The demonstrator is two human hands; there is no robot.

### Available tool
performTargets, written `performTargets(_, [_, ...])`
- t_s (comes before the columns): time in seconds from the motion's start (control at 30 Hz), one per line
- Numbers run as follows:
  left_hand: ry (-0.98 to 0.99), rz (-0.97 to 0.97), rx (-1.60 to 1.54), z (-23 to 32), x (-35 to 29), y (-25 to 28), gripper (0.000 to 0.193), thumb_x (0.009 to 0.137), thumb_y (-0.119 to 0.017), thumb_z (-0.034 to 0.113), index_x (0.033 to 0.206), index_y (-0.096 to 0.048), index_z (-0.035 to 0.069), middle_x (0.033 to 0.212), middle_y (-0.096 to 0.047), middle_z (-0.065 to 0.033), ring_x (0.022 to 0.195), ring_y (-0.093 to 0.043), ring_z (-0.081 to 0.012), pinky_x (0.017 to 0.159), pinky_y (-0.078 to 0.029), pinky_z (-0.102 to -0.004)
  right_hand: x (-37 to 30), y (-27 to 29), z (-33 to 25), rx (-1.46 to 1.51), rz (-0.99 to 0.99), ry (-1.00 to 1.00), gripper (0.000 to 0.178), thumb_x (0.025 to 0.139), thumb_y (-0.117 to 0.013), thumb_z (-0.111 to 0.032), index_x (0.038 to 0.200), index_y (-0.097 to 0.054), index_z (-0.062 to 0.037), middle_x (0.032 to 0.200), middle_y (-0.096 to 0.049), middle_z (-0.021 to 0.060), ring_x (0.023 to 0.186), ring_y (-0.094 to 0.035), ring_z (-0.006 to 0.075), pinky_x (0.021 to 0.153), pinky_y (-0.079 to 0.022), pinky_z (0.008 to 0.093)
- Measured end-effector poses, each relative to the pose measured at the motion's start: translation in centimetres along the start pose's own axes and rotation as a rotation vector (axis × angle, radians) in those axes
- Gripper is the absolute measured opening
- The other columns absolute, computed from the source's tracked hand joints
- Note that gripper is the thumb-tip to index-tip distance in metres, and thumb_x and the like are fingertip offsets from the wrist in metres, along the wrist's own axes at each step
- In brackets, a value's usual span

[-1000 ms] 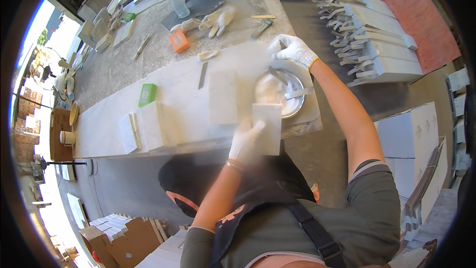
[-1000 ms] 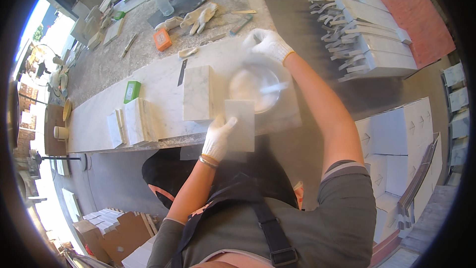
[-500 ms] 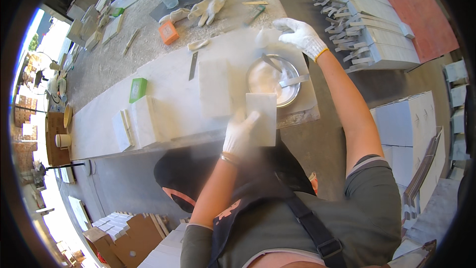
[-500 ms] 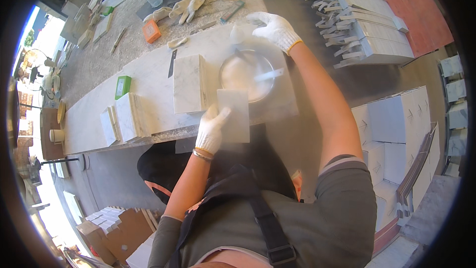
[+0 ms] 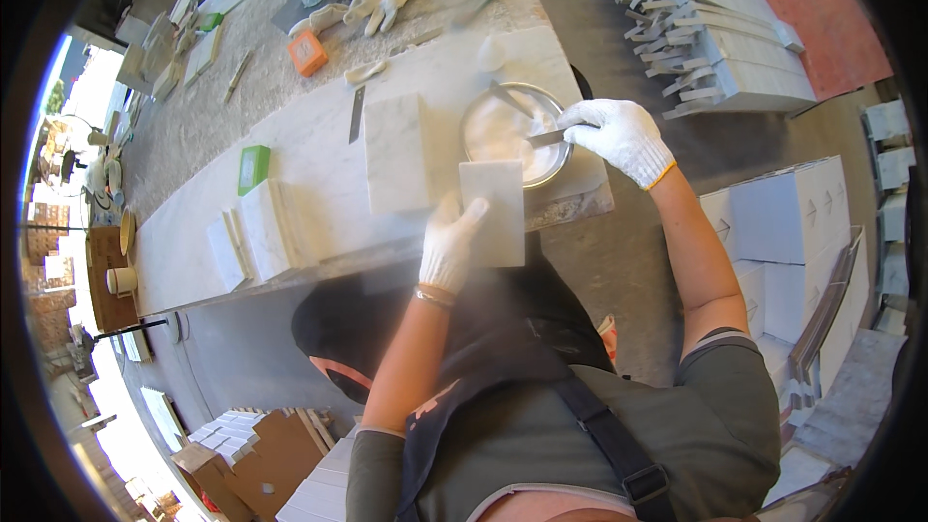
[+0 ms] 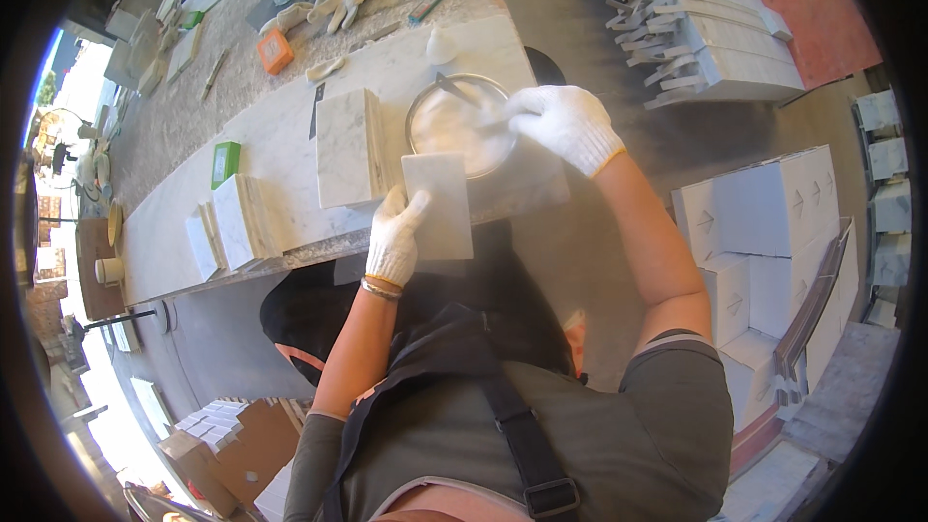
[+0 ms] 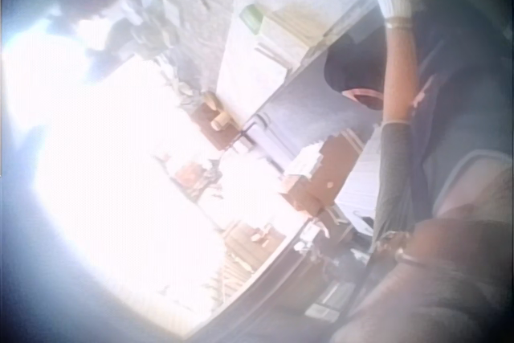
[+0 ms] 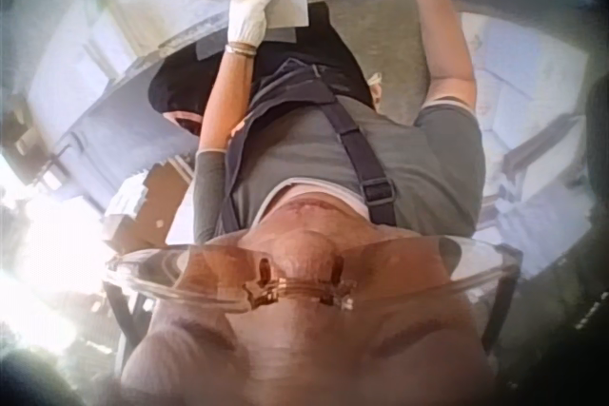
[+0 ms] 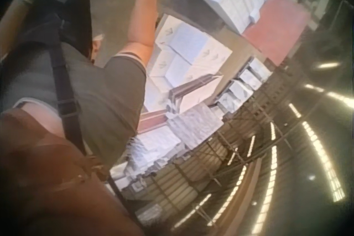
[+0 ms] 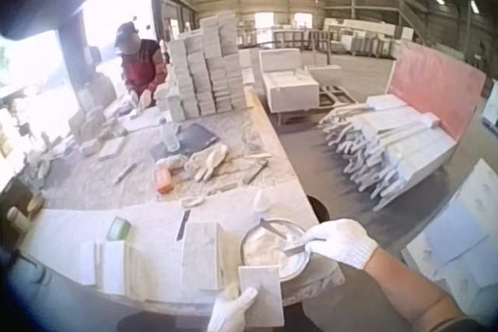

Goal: The person applies a white paste to the edges of rectangular white tiles using a small metal spatula, then wipes the edges with a green sponge. The tiles are handled one at a time and placed back on the workbench after treatment.

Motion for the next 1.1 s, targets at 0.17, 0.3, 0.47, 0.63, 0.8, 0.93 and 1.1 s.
performTargets(0.17, [0.031,0.011,-0.009,0.1,-0.3,-0.1,0.041,0.1,-0.072,0.022,0.131,-0.064,-0.005,0.118,-0.07,-0.0089,0.103,-0.062,-0.0147,0.092,-0.052,-0.0311,-1.3,0.0,-0.2,0.293,0.062,-0.097,0.022,0.09,-0.077,-0.025,0.105,-0.082,-0.0103,0.099,-0.079,0.0062,0.085,-0.071,0.0182,0.08,-0.055,0.0304])
performTargets(0.3, [0.024,0.012,-0.043,0.2,-0.4,-0.2,0.041,0.1,-0.072,0.021,0.131,-0.064,-0.004,0.117,-0.07,-0.0083,0.103,-0.062,-0.014,0.091,-0.052,-0.0308,-1.4,-1.1,0.4,0.432,0.076,-0.143,0.018,0.094,-0.075,-0.011,0.108,-0.081,-0.0028,0.09,-0.077,0.001,0.073,-0.063,0.0062,0.068,-0.052,0.0246])
performTargets(0.47, [0.021,0.019,-0.041,0.1,-0.3,-0.2,0.041,0.1,-0.073,0.022,0.13,-0.064,-0.004,0.116,-0.07,-0.008,0.101,-0.062,-0.0133,0.09,-0.052,-0.0304,-1.1,-2.7,1.9,0.644,0.032,-0.22,0.017,0.094,-0.074,-0.011,0.107,-0.08,-0.0013,0.086,-0.075,0.0023,0.068,-0.059,0.006,0.062,-0.048,0.0237])
performTargets(0.63, [0.031,0.026,-0.045,0.1,-0.4,-0.2,0.037,0.099,-0.074,0.02,0.125,-0.065,-0.003,0.113,-0.069,-0.0056,0.102,-0.062,-0.012,0.092,-0.051,-0.0292,-1.4,-2.4,2.2,0.806,-0.016,-0.311,0.019,0.094,-0.076,-0.014,0.109,-0.079,-0.0032,0.087,-0.076,0.002,0.067,-0.061,0.0065,0.061,-0.046,0.0221])
performTargets(0.8, [0.013,0.019,-0.055,0.1,-0.3,-0.2,0.038,0.099,-0.075,0.021,0.125,-0.064,-0.004,0.114,-0.069,-0.006,0.102,-0.062,-0.0123,0.092,-0.051,-0.0294,-2.4,-1.7,1.0,0.845,-0.016,-0.349,0.022,0.093,-0.077,-0.017,0.111,-0.079,-0.0036,0.088,-0.076,0.0007,0.07,-0.064,0.0068,0.063,-0.047,0.0223])
performTargets(0.93, [0.01,0.019,-0.059,-0.1,-0.2,-0.2,0.039,0.099,-0.075,0.022,0.126,-0.064,-0.004,0.115,-0.069,-0.0066,0.103,-0.062,-0.0127,0.093,-0.051,-0.0294,-3.0,-1.3,0.0,0.836,0.008,-0.308,0.022,0.094,-0.077,-0.015,0.112,-0.078,-0.0031,0.087,-0.075,0.0003,0.069,-0.062,0.0057,0.062,-0.046,0.0217])
performTargets(1.1, [0.02,0.021,-0.032,-0.2,-0.2,0.0,0.041,0.099,-0.075,0.023,0.127,-0.064,-0.004,0.116,-0.07,-0.0069,0.103,-0.062,-0.0131,0.093,-0.051,-0.0297,-3.4,-0.9,-0.8,0.815,0.025,-0.255,0.02,0.094,-0.078,-0.013,0.111,-0.079,-0.0029,0.088,-0.075,-0.0001,0.07,-0.061,0.0048,0.063,-0.046,0.0211])
Point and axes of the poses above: each hand's wrist, its own x-axis towards the middle knuckle, its own y-axis out of the back of the hand, z = x × y, the point moved 2 cm from there along x, towards the middle knuckle
